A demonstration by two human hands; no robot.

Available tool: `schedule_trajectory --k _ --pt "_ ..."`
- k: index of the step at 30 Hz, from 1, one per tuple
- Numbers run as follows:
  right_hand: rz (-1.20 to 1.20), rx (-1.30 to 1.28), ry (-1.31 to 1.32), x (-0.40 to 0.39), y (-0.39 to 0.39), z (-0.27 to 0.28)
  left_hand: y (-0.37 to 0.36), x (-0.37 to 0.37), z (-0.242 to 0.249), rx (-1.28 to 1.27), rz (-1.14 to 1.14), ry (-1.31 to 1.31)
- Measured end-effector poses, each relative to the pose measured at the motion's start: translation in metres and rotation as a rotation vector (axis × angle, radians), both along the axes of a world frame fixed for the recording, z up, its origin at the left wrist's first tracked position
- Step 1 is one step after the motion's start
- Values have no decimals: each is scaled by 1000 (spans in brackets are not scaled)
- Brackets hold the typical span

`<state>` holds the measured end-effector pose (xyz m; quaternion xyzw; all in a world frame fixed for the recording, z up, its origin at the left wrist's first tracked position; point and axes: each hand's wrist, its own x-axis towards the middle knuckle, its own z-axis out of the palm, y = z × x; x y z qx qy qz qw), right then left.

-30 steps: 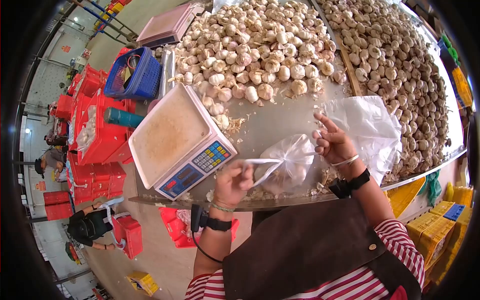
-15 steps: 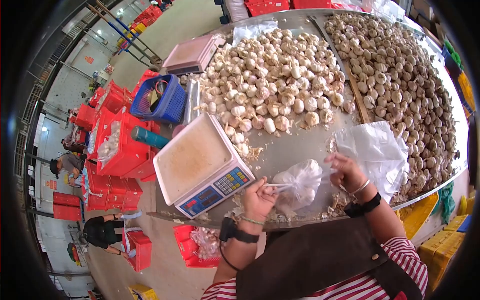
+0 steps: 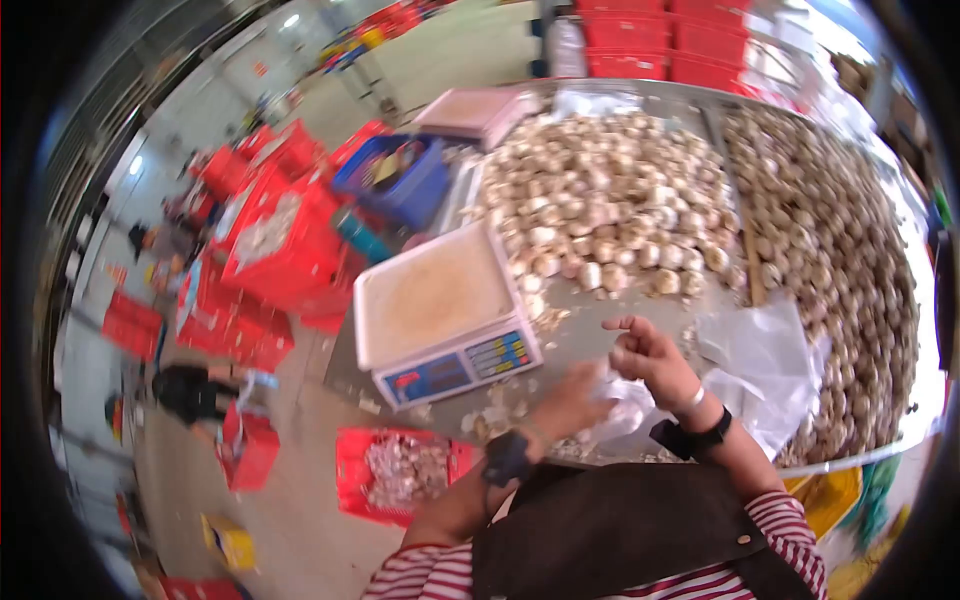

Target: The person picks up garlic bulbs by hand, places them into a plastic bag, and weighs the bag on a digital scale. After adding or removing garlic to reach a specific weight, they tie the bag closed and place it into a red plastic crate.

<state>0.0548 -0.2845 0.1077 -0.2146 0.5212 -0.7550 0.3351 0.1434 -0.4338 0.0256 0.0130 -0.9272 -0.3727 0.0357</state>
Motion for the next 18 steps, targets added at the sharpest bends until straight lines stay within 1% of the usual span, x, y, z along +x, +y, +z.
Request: schedule_trajectory --k 1,2,3,4,5,6,8,9,10,11,12,13,14,15,16,17,18 --pt "163 33 -7 24 -7 34 -3 10 -2 427 -103 -64" --pt "287 20 261 39 -9 51 -9 22 -4 859 -204 -91" --pt "334 -24 175 47 -10 63 -13 29 15 552 -118 32" --pt "303 -115 102 45 -7 62 -20 33 32 243 -21 116" --pt "192 -147 175 32 3 48 -31 42 22 184 21 437" --pt "123 -231 353 15 6 38 -45 64 29 204 123 425" --pt "-160 241 480 12 -4 55 -77 110 58 457 192 291" --pt "-242 355 375 -8 5 35 -91 134 57 624 240 370" --pt "-337 470 276 -33 22 7 -103 162 56 782 373 328" --pt "-361 495 284 -49 39 -21 -115 192 54 940 499 287" --pt "-391 517 293 -61 52 -46 -131 225 47 923 533 217" --pt "-406 506 133 -66 57 -60 -139 246 42 953 685 334" --pt "-427 499 -28 -66 56 -67 -150 274 27 827 800 323" --pt "-471 499 -56 -50 40 -65 -160 299 8 759 907 299" --pt "-466 518 -58 -47 33 -70 -172 316 -7 508 1016 294" --pt "-440 555 -46 -45 29 -79 -185 340 -61 483 1129 299" --pt "-416 590 -35 -42 25 -86 -197 364 -82 331 1239 91"
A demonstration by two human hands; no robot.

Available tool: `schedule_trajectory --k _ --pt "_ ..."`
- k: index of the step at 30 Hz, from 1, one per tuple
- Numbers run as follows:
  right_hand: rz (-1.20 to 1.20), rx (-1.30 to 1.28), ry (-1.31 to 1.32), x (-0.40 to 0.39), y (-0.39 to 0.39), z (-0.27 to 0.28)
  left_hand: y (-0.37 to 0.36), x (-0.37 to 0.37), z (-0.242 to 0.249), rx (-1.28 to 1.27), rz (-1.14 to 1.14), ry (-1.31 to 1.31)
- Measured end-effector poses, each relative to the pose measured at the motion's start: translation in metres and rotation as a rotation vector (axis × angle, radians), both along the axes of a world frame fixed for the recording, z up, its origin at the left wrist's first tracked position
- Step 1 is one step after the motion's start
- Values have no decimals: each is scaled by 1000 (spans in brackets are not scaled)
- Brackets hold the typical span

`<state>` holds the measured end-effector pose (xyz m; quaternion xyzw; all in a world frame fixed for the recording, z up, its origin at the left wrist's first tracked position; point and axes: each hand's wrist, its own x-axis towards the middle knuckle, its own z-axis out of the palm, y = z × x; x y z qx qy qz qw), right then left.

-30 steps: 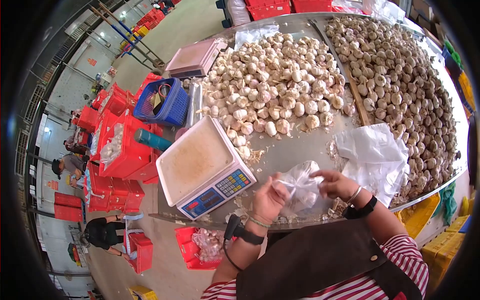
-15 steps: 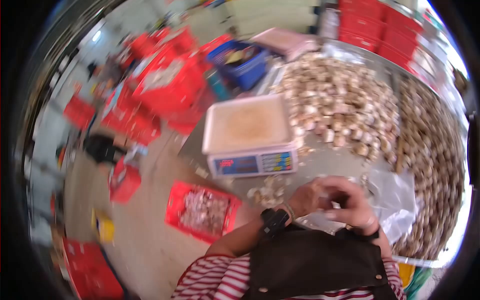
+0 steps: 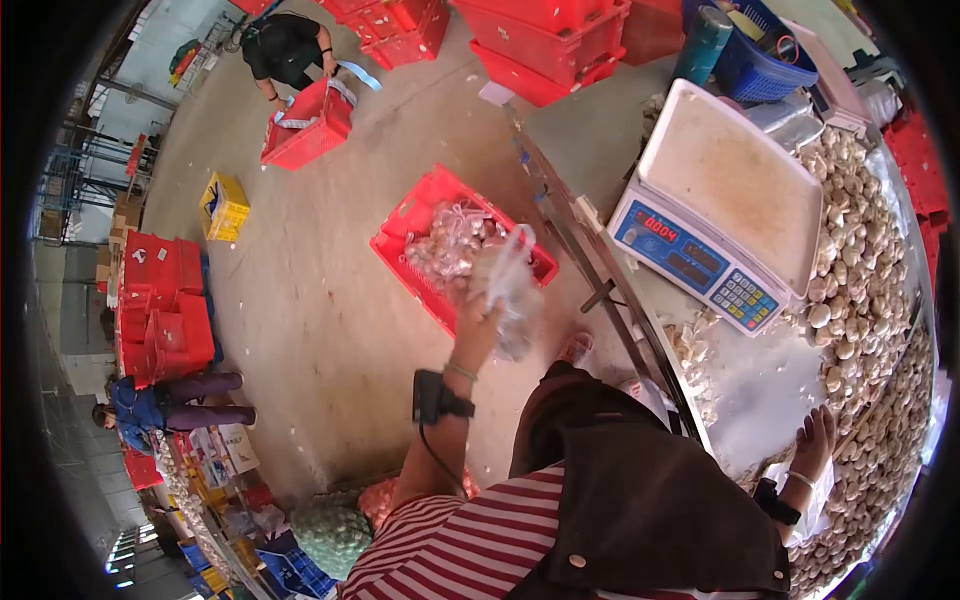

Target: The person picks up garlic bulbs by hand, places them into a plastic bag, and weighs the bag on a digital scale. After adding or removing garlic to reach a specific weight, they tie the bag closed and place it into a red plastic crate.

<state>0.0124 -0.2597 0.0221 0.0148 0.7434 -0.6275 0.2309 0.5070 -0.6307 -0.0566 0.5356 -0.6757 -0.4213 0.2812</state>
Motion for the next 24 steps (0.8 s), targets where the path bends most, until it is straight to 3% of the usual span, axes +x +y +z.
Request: schedule_trajectory --k 2,4,5,7,8,10,12,13,14,15,16,17,18,19,22,24 --pt "-2 76 15 5 -5 -8 -22 39 -55 242 210 -2" --pt "-6 243 75 -12 13 -25 -40 85 -121 501 164 49" --pt "66 357 163 -42 55 -49 -41 88 -123 516 156 40" --pt "116 709 475 -73 122 -69 -47 85 -124 111 90 -217" --pt "112 924 558 -76 147 -65 -64 88 -124 147 55 -298" --pt "179 1316 806 -69 183 -53 -77 57 -83 456 351 147" --pt "103 1557 580 -55 186 -41 -85 25 -38 420 388 304" --pt "135 1544 599 -62 208 -62 -88 7 -28 387 434 466" --pt "151 1539 617 -62 225 -70 -100 3 -39 215 396 448" --pt "253 1359 410 -37 186 -34 -104 -13 -19 144 263 356" --pt "253 1309 629 -51 243 -83 -100 -34 0 160 226 441" --pt "203 1273 522 -33 214 -63 -92 -65 31 61 126 397" --pt "185 1279 456 -32 206 -64 -88 -89 38 249 155 526" --pt "146 1178 547 -37 218 -80 -54 -139 91 322 130 603" --pt "80 1056 592 -22 198 -51 7 -228 134 236 -93 711" --pt "25 1039 651 -7 176 -16 37 -277 130 293 -434 714"
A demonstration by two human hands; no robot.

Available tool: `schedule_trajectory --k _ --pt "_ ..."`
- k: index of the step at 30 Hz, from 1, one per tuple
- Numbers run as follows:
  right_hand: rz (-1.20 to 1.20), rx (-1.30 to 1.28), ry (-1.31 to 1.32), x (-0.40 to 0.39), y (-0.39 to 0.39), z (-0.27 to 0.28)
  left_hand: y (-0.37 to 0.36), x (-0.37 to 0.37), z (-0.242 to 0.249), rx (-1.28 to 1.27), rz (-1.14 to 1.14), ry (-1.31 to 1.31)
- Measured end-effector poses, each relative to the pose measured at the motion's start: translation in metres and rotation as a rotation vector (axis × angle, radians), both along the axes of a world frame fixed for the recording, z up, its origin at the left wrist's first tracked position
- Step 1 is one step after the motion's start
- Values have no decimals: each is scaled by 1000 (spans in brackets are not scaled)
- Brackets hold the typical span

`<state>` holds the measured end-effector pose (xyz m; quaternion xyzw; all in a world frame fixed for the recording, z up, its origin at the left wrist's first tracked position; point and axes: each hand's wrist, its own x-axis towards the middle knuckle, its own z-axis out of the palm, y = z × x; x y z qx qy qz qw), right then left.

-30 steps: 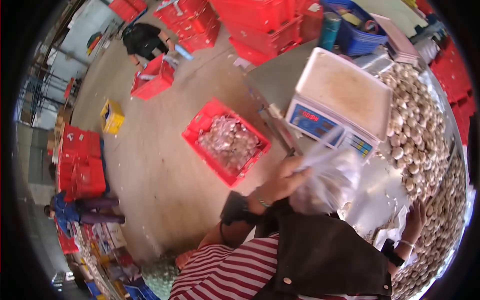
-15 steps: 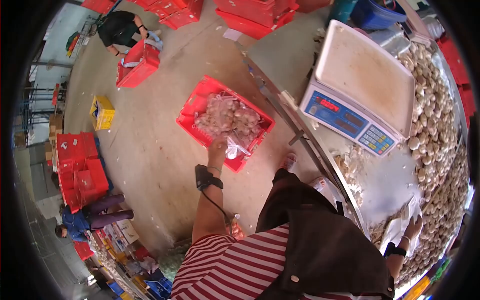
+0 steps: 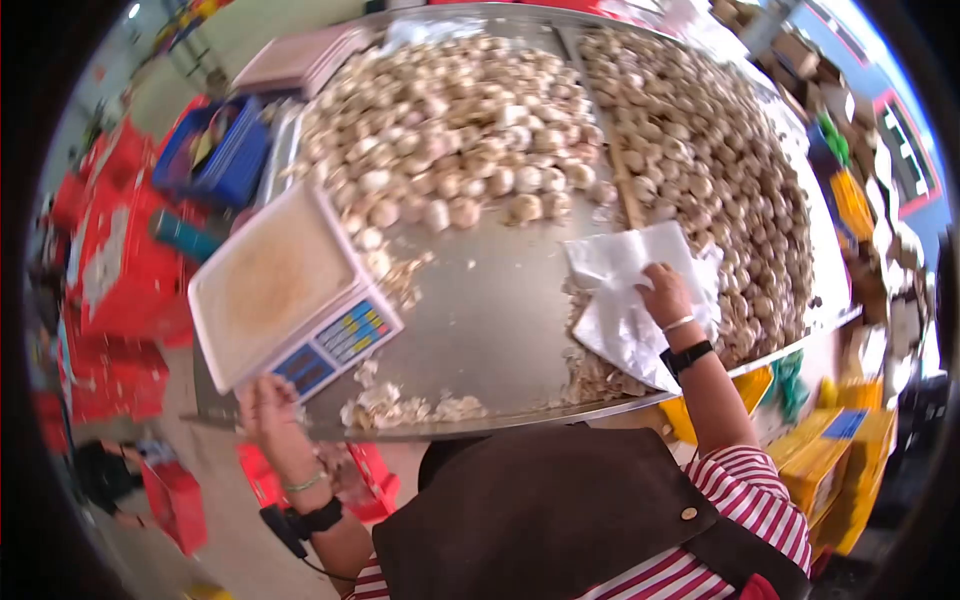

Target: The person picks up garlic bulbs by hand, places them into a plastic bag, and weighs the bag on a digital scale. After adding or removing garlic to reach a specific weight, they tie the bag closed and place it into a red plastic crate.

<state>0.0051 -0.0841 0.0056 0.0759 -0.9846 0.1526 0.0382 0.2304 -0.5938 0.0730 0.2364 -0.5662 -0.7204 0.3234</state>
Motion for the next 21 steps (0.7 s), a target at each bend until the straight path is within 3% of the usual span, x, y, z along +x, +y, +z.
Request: schedule_trajectory --k 2,6,8,11,13,16,17,18,20,21 --pt "73 61 71 3 0 9 60 -59 9 -41 -188 -82" --pt "109 -21 -164 -10 25 -20 184 -144 11 -123 -637 -234" --pt "96 -98 -119 -6 30 -9 230 -174 -3 -308 -822 -225" --pt "107 -271 -103 1 44 -5 288 -207 -34 -434 -905 -181" --pt "245 -341 -231 8 53 -4 317 -225 -42 -777 -783 -209" --pt "400 -135 -371 19 59 8 339 -251 -70 -967 -811 -241" --pt "423 -238 -378 22 63 15 344 -259 -84 -992 -855 -283" --pt "410 -243 -378 19 67 21 350 -266 -89 -996 -869 -279" --pt "94 -594 -281 9 70 32 358 -275 -101 -1230 -856 -328" --pt "-25 -446 88 -8 73 40 366 -279 -100 -1240 -882 -325"
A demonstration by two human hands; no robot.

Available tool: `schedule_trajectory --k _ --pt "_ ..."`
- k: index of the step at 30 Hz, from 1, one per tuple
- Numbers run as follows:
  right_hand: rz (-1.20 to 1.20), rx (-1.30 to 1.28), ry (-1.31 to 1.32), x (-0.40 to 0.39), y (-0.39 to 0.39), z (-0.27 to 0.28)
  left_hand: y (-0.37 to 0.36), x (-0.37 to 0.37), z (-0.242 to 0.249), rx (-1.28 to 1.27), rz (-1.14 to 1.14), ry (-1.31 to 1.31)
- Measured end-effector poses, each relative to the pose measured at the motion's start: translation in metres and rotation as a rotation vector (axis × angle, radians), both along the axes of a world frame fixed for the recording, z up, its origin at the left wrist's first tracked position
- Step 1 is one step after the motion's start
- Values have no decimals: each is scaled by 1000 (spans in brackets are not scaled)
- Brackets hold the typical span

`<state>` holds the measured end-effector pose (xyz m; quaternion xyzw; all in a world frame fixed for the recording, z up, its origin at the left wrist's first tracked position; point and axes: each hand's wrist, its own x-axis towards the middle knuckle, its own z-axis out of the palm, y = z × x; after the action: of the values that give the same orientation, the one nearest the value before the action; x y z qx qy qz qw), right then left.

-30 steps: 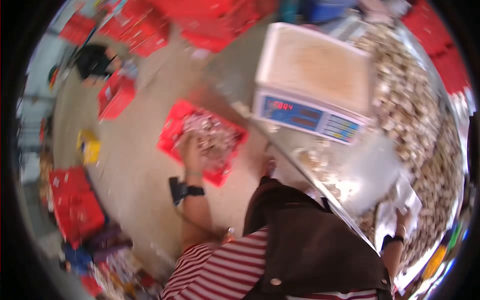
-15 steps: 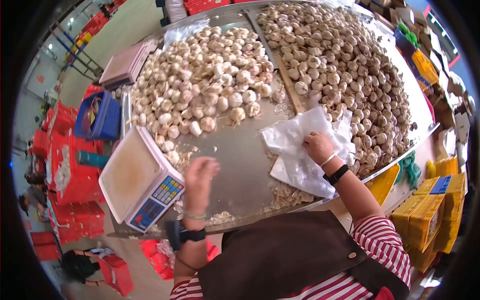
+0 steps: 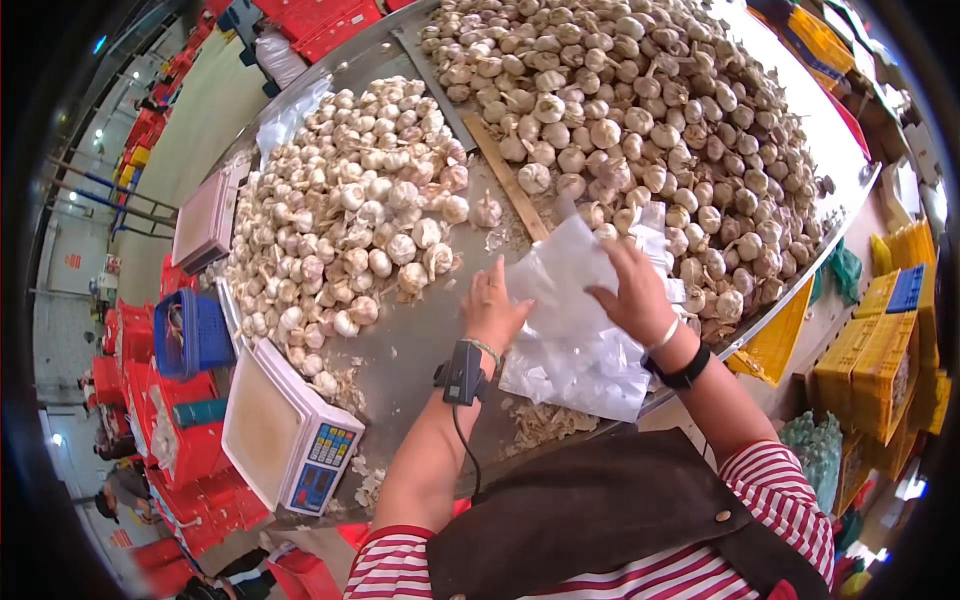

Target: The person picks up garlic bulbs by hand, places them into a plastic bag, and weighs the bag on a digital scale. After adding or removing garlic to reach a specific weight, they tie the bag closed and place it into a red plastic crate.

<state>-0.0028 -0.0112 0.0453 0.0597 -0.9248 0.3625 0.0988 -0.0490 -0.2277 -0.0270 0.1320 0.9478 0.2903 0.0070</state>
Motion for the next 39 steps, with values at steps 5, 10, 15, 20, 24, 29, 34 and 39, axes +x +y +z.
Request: schedule_trajectory --k 5,10,15,20,24,29,34,39 --pt "26 -120 -352 -45 23 -31 6 -9 24 -141 -8 -334" --pt "413 -56 153 0 16 15 -32 18 47 40 -185 203" --pt "1044 -80 -520 44 32 10 -75 84 51 -16 -694 -53" --pt "505 -119 -295 23 10 5 -87 107 75 105 -509 -368" --pt "519 339 -243 12 -37 -49 -56 89 72 256 -111 -204" --pt "593 430 -264 2 -24 -78 -22 77 16 208 -93 108" --pt "430 454 -243 14 -21 -40 10 82 -5 -65 -144 -21" --pt "349 -3 -153 3 12 -64 21 88 -23 -153 -131 -17"
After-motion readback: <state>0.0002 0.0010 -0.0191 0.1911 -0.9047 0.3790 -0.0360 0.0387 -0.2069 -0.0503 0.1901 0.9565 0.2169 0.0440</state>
